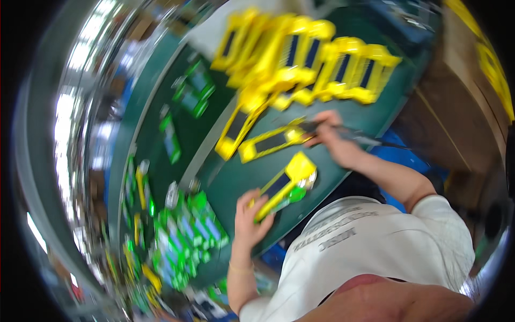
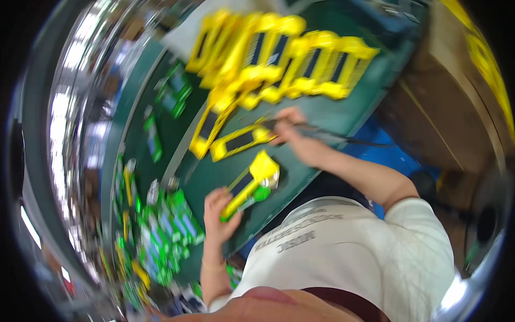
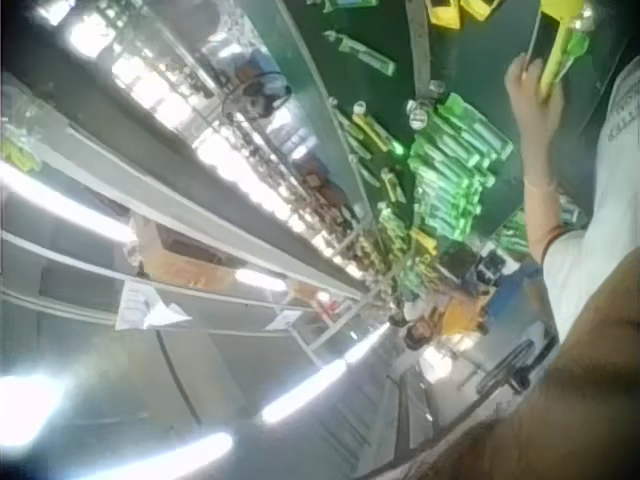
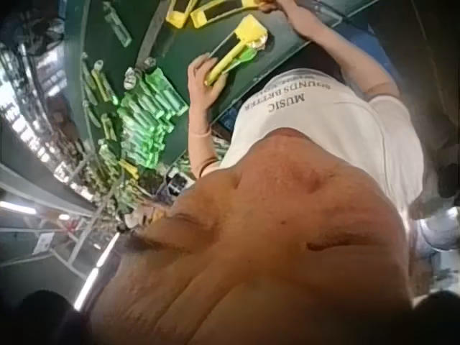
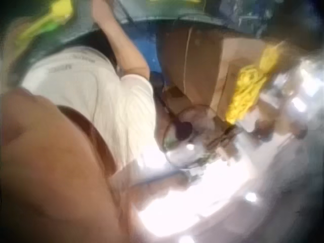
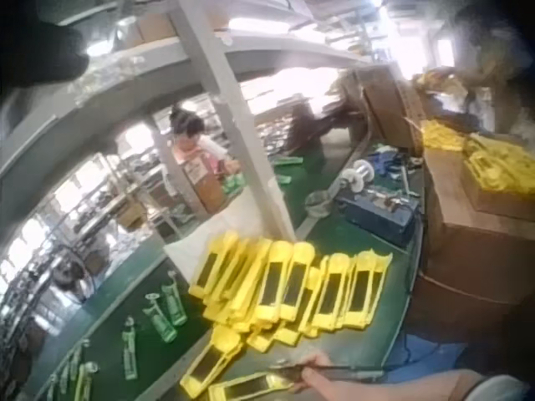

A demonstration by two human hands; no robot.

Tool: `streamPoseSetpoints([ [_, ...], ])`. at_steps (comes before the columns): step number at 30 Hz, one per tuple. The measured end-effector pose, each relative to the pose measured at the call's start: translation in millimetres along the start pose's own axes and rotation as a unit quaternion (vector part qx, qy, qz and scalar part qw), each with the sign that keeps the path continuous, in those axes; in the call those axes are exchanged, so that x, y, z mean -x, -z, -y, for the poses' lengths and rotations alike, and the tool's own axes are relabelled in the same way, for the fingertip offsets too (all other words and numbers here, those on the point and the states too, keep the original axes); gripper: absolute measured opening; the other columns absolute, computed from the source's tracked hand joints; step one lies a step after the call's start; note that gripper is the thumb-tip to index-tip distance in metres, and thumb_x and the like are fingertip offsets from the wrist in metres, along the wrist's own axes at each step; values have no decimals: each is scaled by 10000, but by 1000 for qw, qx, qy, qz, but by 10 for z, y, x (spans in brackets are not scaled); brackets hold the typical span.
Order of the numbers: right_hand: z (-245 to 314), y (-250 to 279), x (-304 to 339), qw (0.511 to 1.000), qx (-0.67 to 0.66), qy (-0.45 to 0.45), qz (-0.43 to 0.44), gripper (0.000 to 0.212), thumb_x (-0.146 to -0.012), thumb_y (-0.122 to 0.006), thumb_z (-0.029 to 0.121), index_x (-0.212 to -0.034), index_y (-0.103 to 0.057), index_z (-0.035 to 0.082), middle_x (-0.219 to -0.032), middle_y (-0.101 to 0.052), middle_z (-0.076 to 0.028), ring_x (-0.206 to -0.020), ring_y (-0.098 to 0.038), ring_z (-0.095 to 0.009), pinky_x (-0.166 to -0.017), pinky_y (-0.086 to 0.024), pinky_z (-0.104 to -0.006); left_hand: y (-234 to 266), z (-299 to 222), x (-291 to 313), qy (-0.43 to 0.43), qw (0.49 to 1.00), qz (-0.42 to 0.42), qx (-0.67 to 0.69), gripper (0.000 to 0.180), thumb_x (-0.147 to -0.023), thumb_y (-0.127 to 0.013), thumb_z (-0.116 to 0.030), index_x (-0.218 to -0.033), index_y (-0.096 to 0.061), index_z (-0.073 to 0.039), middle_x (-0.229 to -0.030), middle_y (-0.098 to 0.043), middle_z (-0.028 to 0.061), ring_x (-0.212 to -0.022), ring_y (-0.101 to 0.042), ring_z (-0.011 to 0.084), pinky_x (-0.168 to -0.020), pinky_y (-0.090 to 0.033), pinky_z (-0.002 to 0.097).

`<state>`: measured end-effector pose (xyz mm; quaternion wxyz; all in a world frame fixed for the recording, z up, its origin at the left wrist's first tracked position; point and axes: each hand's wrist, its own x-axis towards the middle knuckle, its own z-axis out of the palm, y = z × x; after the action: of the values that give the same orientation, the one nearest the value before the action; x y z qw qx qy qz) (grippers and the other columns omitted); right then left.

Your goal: The person solders flashlight circuit boards and wires using a soldering iron, fits the plastic flashlight casings together by hand, and places the assembled flashlights onto a conveyor belt.

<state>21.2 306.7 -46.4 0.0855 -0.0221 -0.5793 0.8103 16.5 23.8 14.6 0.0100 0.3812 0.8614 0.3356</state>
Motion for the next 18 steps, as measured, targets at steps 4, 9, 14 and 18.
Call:
streamPoseSetpoints([
  [4,-1,-86,-38,996,-87,-13,17,312,-949,-365,330,-1095,-320,57,-1064,-500,-146,-941,-565,-204,-796,-481,-307,696,350,-297,88,986,-128,-54,553,-615,-695,-69,-1122,-480,-26,-1120,-500,153,-1044,-492,293,-916,-387,356],
  [9,43,-173,-13,998,-53,-16,40,323,-946,-371,336,-1094,-316,55,-1038,-502,-142,-948,-560,-205,-813,-470,-317,1215,1474,-863,272,947,-168,41,637,-645,-739,-176,-1182,-442,-2,-1069,-535,152,-971,-540,225,-803,-448,319],
  [14,-30,-115,-32,999,-36,9,29,404,-921,-402,410,-1084,-310,51,-1027,-499,-144,-944,-556,-201,-825,-459,-319,711,2063,-980,303,903,-265,-153,556,-629,-745,-201,-1029,-441,39,-990,-498,186,-931,-481,309,-808,-413,375],
  [18,-18,-66,-30,999,-5,-8,47,414,-910,-408,433,-1084,-306,72,-1050,-523,-150,-974,-557,-238,-841,-449,-343,646,2019,-1179,285,901,-274,-180,552,-647,-733,-176,-1036,-398,27,-1041,-448,199,-1013,-397,346,-867,-360,396],
])
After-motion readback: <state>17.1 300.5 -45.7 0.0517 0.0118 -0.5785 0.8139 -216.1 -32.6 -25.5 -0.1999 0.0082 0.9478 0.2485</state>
